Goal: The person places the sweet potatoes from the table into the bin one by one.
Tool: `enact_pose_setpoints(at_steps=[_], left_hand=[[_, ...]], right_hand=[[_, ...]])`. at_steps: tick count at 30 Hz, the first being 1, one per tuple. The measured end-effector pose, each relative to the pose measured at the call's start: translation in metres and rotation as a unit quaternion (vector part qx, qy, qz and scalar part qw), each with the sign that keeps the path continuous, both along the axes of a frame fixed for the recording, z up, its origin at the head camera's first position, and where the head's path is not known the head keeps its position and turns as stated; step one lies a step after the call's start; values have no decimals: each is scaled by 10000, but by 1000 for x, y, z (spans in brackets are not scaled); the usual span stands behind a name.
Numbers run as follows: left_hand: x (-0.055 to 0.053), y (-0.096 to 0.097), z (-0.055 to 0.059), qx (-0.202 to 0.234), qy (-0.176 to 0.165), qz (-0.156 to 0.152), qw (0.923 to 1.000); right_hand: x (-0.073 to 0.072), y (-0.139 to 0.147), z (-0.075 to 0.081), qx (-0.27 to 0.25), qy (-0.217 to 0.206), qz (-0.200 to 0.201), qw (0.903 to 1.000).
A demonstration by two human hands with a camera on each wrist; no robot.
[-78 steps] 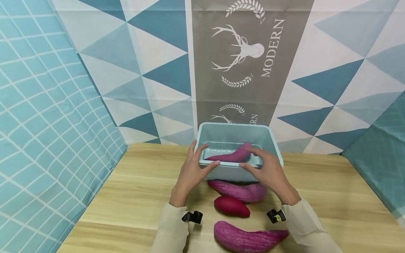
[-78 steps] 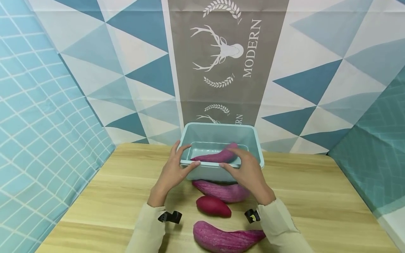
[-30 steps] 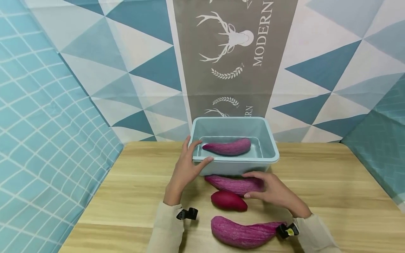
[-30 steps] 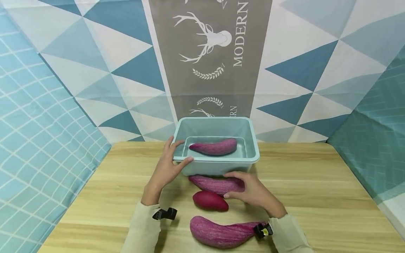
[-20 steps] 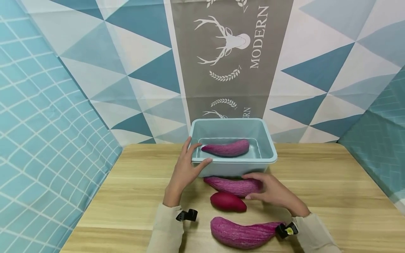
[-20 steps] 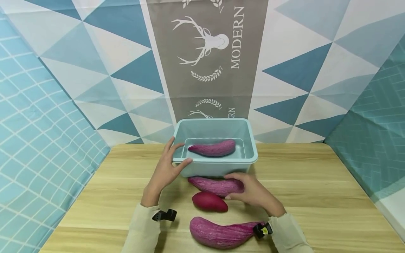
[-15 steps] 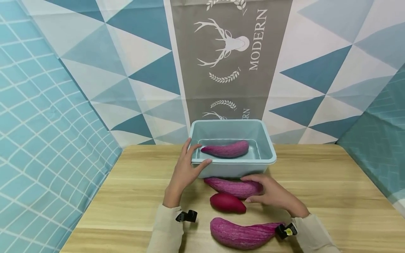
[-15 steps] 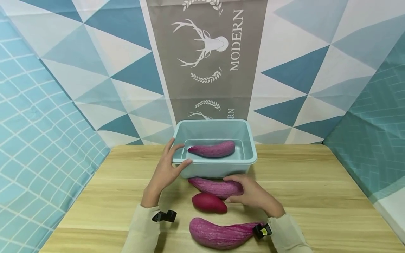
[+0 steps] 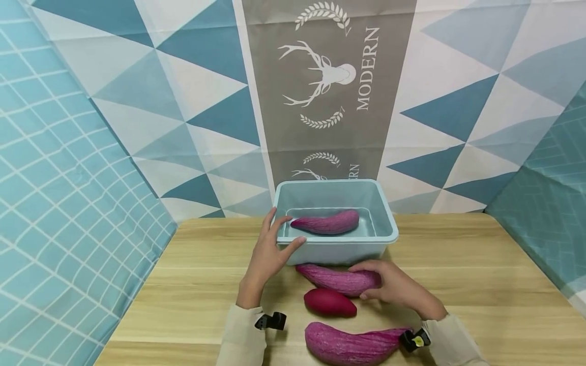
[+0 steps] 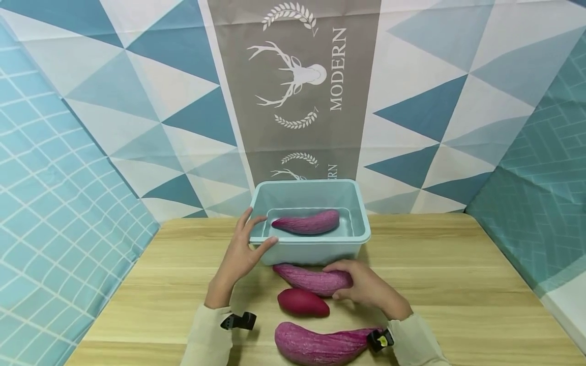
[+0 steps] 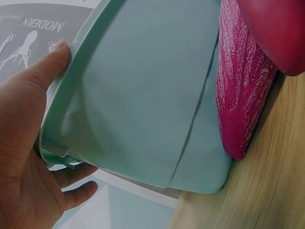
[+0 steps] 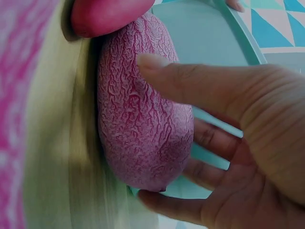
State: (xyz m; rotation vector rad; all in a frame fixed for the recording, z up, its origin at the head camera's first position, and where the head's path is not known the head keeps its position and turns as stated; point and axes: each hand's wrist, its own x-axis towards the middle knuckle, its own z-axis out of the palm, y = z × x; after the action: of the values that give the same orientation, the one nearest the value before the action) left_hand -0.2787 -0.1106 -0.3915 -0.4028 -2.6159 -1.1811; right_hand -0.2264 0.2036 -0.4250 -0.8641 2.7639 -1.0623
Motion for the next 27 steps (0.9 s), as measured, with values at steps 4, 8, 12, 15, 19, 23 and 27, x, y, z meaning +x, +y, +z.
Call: enact_pose_setpoints(at_steps=[4, 8, 12, 15, 19, 23, 27], left_hand=[[0, 0, 0, 12, 30, -3, 10000], [0, 0, -2, 23, 17, 33, 10000], [0, 0, -4, 23, 9, 21, 10000], [-1, 0, -4, 29, 40, -34, 10000], [-2, 1, -4, 22, 63, -73, 10000], [-2, 1, -3, 26, 39, -68, 10000], [0, 0, -1, 53, 7, -58, 10000]], right_hand=[[-1, -1, 0, 113, 47, -23, 9999], [-1, -3, -1, 128, 159, -44, 9998], [0, -4, -3, 25, 189, -18, 9998], [1, -4, -3, -11, 254, 21, 9997], [3, -3, 0, 15, 411, 34, 9991], [4, -3, 4, 5, 539, 13, 9985], [6, -4, 8, -15, 569, 24, 9984]])
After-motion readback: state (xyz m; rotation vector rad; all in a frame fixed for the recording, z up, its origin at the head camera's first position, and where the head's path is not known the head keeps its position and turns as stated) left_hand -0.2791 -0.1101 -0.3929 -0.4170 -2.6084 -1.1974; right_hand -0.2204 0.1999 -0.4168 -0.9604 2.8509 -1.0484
